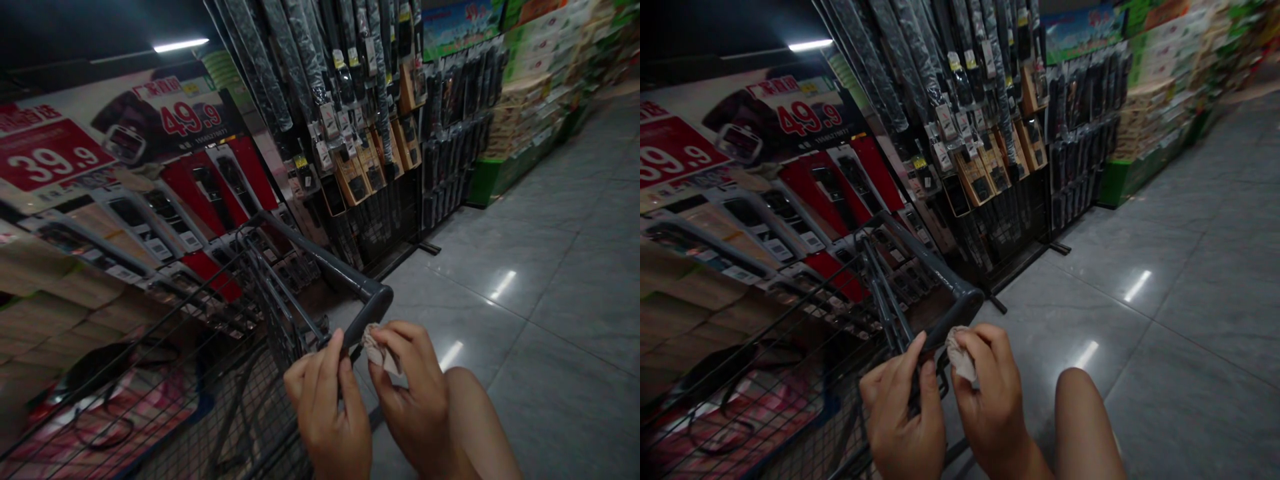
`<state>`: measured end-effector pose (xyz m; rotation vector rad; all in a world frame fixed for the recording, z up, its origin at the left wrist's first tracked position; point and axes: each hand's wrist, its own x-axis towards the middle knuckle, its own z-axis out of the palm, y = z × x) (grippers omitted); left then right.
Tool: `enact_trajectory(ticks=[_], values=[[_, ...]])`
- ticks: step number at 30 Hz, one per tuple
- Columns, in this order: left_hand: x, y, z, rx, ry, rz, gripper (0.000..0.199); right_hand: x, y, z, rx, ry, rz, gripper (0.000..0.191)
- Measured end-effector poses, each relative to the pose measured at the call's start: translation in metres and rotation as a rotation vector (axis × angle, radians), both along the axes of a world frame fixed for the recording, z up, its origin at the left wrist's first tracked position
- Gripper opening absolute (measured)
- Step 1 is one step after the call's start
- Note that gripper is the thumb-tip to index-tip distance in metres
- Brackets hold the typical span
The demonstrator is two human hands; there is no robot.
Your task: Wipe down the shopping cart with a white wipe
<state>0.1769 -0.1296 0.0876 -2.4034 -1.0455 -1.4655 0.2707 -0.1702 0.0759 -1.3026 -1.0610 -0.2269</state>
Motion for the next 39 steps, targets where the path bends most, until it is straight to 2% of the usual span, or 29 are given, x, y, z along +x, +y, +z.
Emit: enact_trajectory(ticks=[6, 10, 13, 15, 18, 22, 25, 32, 36, 39], values=[[0.001, -0.001, 0.001, 0.000, 0.002, -0.015, 0.030, 0.003, 0.004, -0.007, -0.058, 0.056, 0.078, 0.012], [0.001, -0.001, 0.001, 0.007, 0.015, -0.006, 0.030, 0.008, 0.005, -0.024, -0.135, 0.108, 0.105, 0.011], [0.000, -0.001, 0.000, 0.012, 0.020, -0.002, 0.030, 0.012, 0.003, -0.032, -0.156, 0.160, 0.060, 0.011], [0.000, -0.001, -0.001, 0.008, 0.018, 0.005, 0.030, 0.014, -0.001, -0.028, -0.140, 0.190, 0.001, 0.011], [0.000, -0.001, -0.001, 0.007, 0.022, 0.005, 0.028, 0.011, -0.007, -0.010, -0.068, 0.195, -0.089, 0.011], [0.000, -0.002, 0.000, -0.004, 0.012, 0.006, 0.028, 0.004, -0.004, 0.009, 0.030, 0.061, -0.070, 0.020], [-0.001, -0.002, 0.000, -0.013, -0.009, 0.003, 0.028, 0.003, 0.006, 0.009, 0.053, -0.028, -0.052, 0.023], [-0.004, -0.002, -0.005, -0.026, -0.009, -0.001, 0.030, 0.017, 0.023, 0.002, 0.101, 0.021, -0.213, 0.018], [-0.005, -0.001, -0.008, -0.013, -0.016, -0.014, 0.030, 0.028, 0.024, 0.003, 0.092, 0.012, -0.213, 0.015], [-0.006, -0.001, -0.009, -0.002, -0.027, -0.013, 0.028, 0.036, 0.018, 0.004, 0.055, 0.107, -0.231, 0.009]])
